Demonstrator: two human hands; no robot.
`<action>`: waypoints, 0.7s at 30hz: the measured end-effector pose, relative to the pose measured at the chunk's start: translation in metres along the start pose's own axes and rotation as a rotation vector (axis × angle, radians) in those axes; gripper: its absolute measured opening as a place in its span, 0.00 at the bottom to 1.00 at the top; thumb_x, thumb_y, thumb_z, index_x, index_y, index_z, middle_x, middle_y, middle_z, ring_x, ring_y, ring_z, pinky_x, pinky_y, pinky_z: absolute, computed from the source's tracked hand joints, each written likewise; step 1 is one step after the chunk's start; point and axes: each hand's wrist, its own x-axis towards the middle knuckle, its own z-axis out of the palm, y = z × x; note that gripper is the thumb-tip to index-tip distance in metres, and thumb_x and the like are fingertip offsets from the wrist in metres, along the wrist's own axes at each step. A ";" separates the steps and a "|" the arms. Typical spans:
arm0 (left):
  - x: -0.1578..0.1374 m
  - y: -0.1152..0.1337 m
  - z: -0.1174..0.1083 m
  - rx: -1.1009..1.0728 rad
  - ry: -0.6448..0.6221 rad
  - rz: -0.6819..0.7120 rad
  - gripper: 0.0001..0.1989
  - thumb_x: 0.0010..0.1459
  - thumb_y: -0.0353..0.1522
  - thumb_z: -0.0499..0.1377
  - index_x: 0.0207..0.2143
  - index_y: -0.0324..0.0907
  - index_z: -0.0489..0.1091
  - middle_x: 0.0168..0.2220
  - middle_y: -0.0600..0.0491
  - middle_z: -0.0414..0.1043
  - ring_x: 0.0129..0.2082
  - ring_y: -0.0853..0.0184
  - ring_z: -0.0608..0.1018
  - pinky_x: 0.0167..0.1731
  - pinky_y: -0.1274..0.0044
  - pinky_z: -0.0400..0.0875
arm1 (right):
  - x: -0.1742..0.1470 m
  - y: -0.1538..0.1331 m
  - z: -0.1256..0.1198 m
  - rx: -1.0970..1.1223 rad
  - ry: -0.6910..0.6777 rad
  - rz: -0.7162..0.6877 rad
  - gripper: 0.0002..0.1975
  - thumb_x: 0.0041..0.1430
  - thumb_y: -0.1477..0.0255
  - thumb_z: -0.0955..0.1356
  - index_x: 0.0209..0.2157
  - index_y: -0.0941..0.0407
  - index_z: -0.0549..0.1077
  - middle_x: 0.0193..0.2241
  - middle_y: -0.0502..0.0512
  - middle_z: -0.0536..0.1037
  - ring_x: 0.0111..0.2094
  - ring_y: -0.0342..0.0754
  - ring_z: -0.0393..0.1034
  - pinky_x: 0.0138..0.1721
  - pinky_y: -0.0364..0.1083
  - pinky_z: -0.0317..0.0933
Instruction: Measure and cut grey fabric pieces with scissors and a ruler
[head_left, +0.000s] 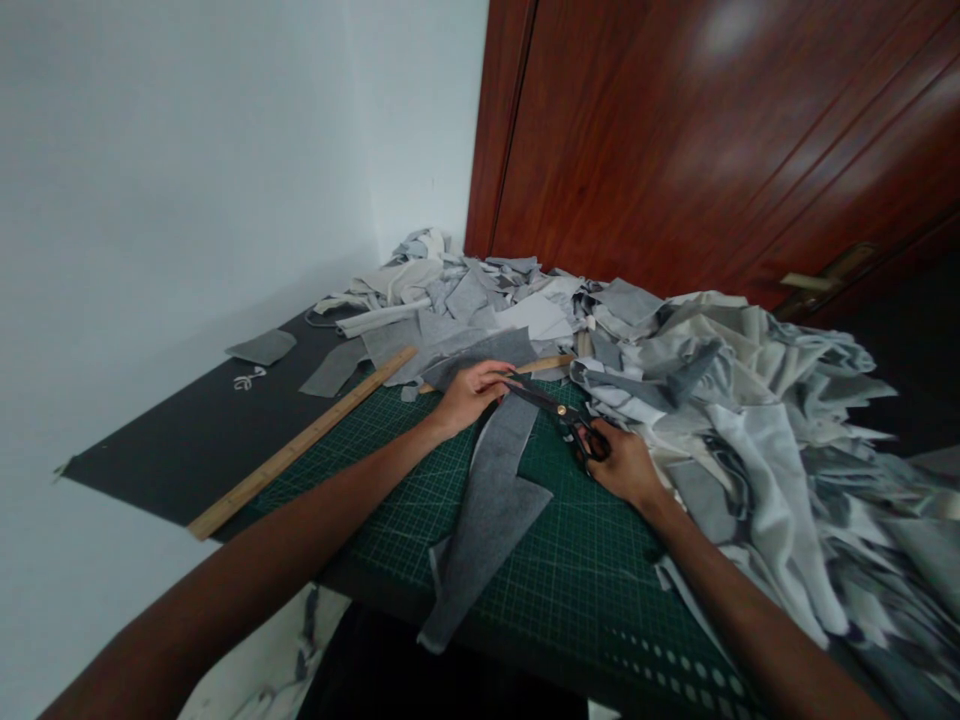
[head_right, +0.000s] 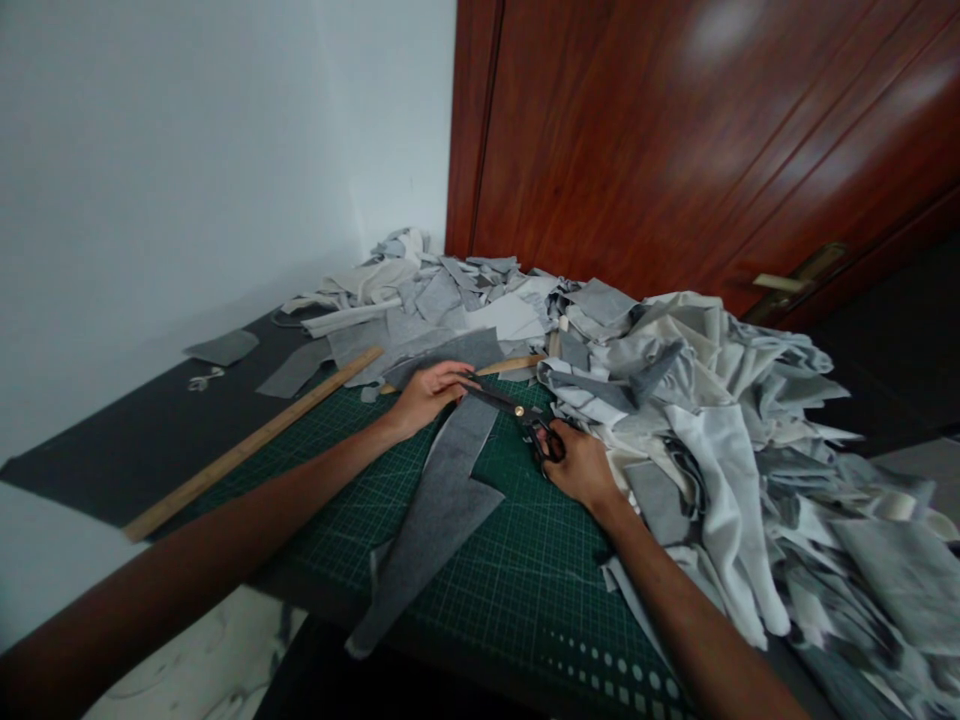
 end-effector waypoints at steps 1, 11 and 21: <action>0.000 0.000 0.000 -0.002 -0.003 -0.006 0.17 0.60 0.30 0.65 0.52 0.37 0.75 0.45 0.44 0.84 0.36 0.66 0.82 0.34 0.77 0.73 | 0.000 0.000 0.001 0.001 0.006 0.001 0.07 0.57 0.65 0.67 0.29 0.52 0.67 0.20 0.50 0.72 0.21 0.46 0.63 0.25 0.45 0.52; -0.001 -0.001 -0.004 -0.023 0.026 -0.024 0.18 0.61 0.33 0.66 0.52 0.38 0.74 0.44 0.46 0.83 0.36 0.67 0.82 0.37 0.76 0.73 | 0.000 -0.001 -0.001 0.010 0.020 -0.008 0.08 0.57 0.65 0.67 0.29 0.53 0.67 0.19 0.48 0.70 0.20 0.45 0.62 0.25 0.44 0.52; -0.002 0.005 -0.001 -0.041 0.084 -0.030 0.16 0.57 0.32 0.68 0.47 0.39 0.72 0.40 0.50 0.81 0.41 0.67 0.82 0.44 0.76 0.72 | -0.003 0.000 -0.001 0.007 0.038 -0.038 0.06 0.56 0.66 0.67 0.29 0.53 0.67 0.19 0.47 0.70 0.20 0.44 0.63 0.25 0.43 0.52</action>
